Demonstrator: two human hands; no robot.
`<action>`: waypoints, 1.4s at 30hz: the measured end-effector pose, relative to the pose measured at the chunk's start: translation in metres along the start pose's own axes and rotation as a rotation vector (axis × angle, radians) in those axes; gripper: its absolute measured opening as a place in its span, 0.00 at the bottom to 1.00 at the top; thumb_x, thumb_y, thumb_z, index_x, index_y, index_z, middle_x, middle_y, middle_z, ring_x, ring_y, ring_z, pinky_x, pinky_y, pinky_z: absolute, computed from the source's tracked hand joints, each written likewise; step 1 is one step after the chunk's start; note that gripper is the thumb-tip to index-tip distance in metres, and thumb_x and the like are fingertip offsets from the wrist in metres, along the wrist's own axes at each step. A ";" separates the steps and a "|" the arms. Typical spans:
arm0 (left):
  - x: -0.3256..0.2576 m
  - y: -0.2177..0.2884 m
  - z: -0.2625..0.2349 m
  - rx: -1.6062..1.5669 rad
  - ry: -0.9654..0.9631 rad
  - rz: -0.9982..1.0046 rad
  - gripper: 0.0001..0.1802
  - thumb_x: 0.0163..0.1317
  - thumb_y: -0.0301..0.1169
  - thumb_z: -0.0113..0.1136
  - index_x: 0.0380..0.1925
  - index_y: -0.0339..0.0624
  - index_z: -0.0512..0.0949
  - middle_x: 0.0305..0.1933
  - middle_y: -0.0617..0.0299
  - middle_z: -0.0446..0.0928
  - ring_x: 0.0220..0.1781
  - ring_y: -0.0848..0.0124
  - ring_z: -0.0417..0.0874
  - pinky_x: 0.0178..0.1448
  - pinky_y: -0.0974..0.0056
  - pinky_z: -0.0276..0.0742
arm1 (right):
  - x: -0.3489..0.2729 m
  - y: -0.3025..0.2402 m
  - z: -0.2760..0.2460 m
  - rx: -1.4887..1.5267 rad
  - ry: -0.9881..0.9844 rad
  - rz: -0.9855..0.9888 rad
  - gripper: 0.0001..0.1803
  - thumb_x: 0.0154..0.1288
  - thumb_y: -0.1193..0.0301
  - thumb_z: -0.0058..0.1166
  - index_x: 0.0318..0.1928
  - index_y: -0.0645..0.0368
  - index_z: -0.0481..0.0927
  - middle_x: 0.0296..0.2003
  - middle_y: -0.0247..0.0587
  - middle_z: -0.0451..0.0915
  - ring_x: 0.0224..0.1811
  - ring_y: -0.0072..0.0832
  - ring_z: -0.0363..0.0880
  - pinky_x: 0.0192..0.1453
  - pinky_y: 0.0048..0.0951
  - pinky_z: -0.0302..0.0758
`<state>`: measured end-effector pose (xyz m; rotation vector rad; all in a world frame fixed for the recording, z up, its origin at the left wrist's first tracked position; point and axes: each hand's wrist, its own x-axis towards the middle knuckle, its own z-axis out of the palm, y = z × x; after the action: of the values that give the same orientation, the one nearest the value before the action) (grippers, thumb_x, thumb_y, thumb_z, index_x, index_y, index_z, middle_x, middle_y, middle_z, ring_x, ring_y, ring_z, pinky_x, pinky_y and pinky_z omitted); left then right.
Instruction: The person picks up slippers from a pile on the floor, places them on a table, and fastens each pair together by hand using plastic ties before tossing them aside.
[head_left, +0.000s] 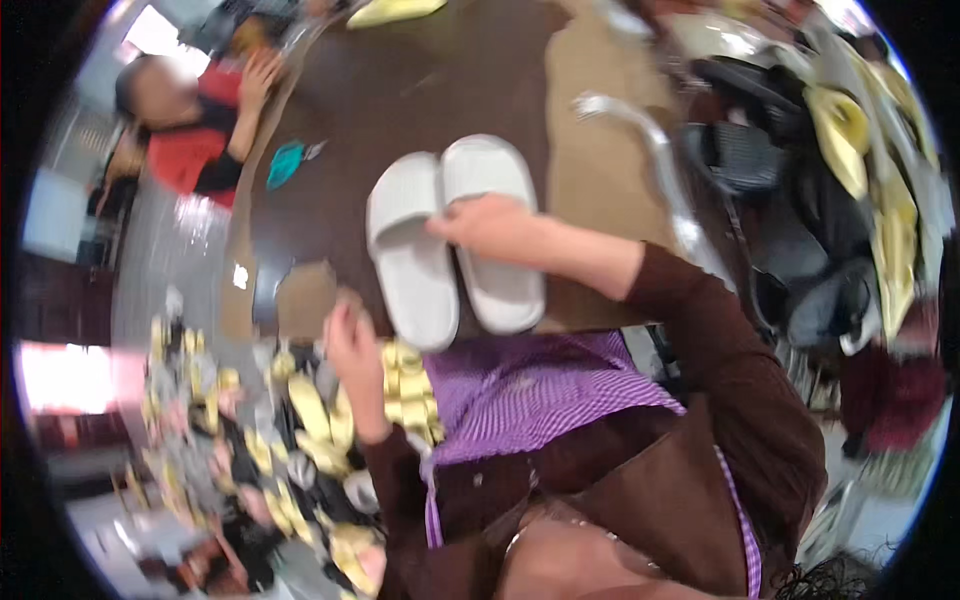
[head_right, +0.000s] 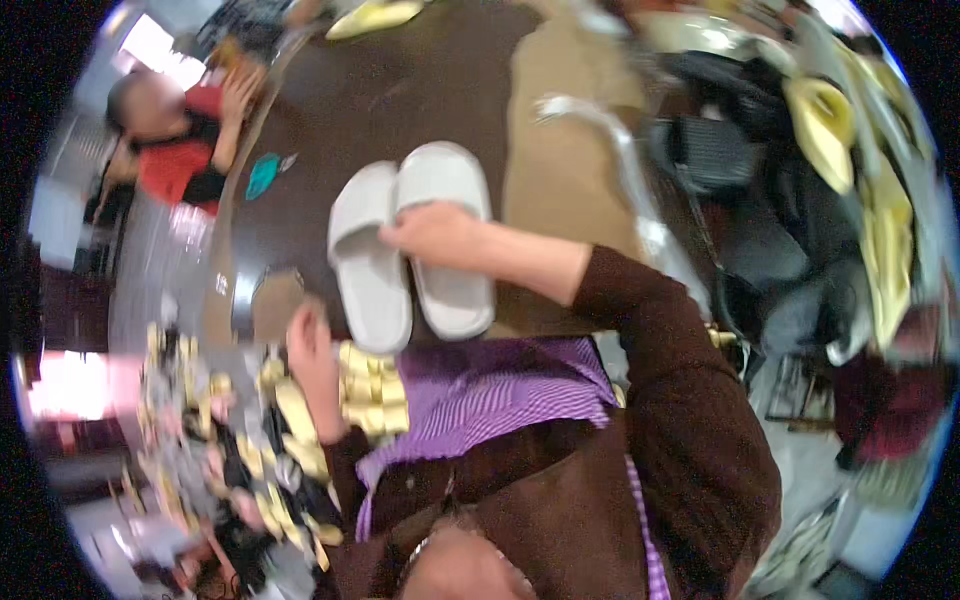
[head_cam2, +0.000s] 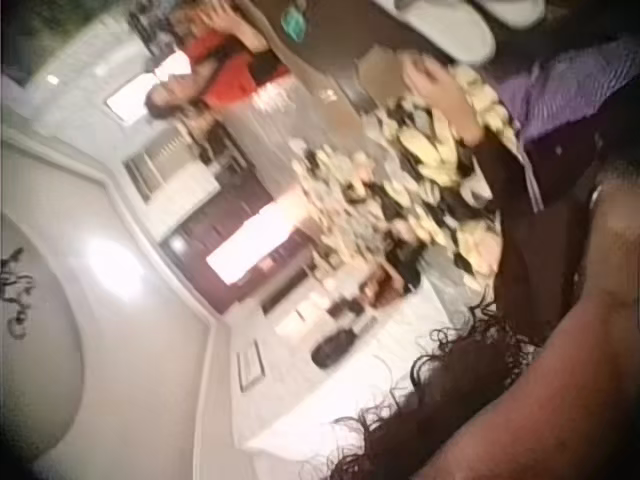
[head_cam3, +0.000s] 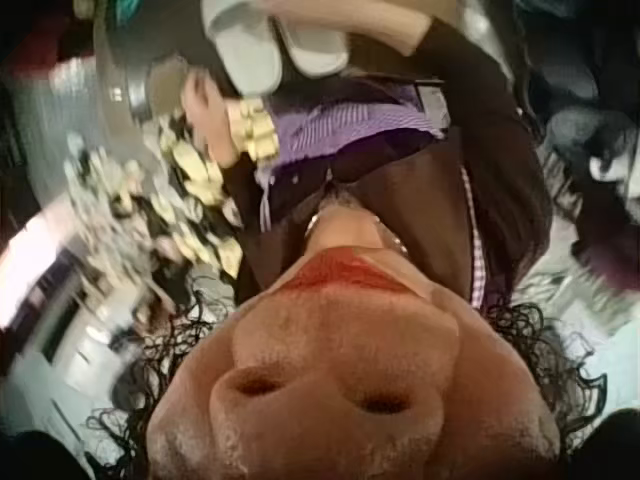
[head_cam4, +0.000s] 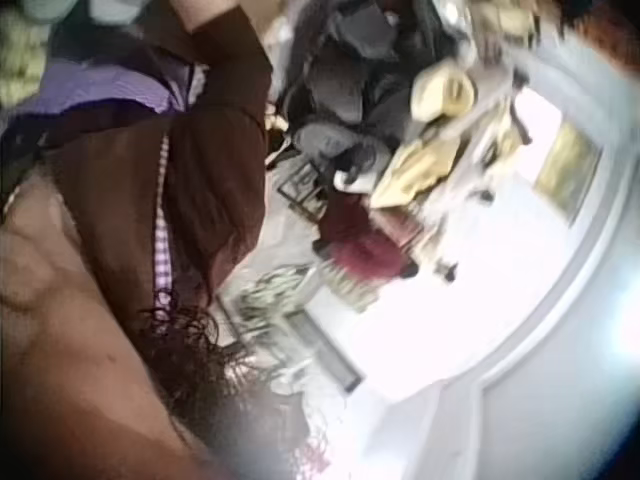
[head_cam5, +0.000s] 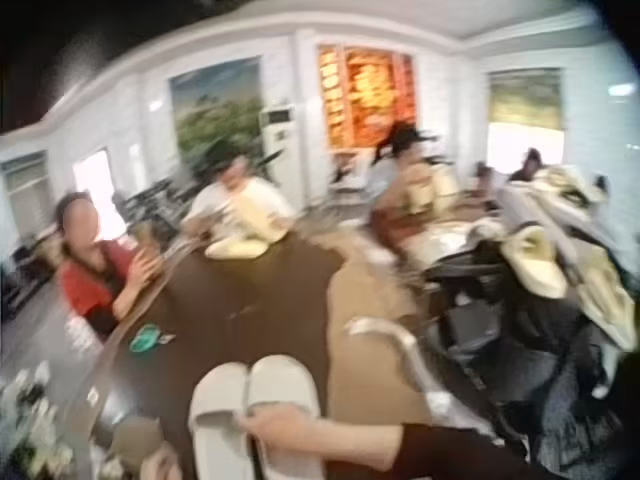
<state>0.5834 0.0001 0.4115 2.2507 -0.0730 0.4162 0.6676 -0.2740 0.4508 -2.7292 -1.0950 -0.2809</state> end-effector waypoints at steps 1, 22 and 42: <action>-0.010 -0.005 0.001 -0.104 -0.001 -0.100 0.17 0.63 0.26 0.52 0.51 0.31 0.70 0.51 0.52 0.74 0.52 0.65 0.76 0.56 0.64 0.71 | 0.007 0.007 0.009 -0.027 -0.019 0.001 0.13 0.57 0.71 0.45 0.45 0.51 0.72 0.29 0.45 0.75 0.34 0.42 0.80 0.32 0.41 0.76; -0.043 -0.016 -0.006 -0.124 0.156 -0.233 0.17 0.63 0.28 0.50 0.50 0.31 0.71 0.39 0.59 0.77 0.34 0.75 0.76 0.37 0.72 0.72 | -0.126 0.377 -0.257 -0.901 0.303 0.685 0.10 0.60 0.75 0.43 0.40 0.60 0.75 0.35 0.48 0.81 0.38 0.41 0.81 0.42 0.38 0.77; -0.035 0.130 -0.133 -0.659 0.025 0.483 0.28 0.63 0.37 0.55 0.61 0.37 0.62 0.48 0.49 0.74 0.32 0.71 0.75 0.34 0.68 0.72 | 0.018 0.097 -0.198 0.197 0.062 0.101 0.13 0.64 0.72 0.47 0.46 0.63 0.78 0.31 0.38 0.81 0.35 0.23 0.77 0.36 0.24 0.72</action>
<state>0.4897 0.0112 0.5751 1.5592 -0.6531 0.5740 0.7269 -0.3791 0.6357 -2.5734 -0.9130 -0.2282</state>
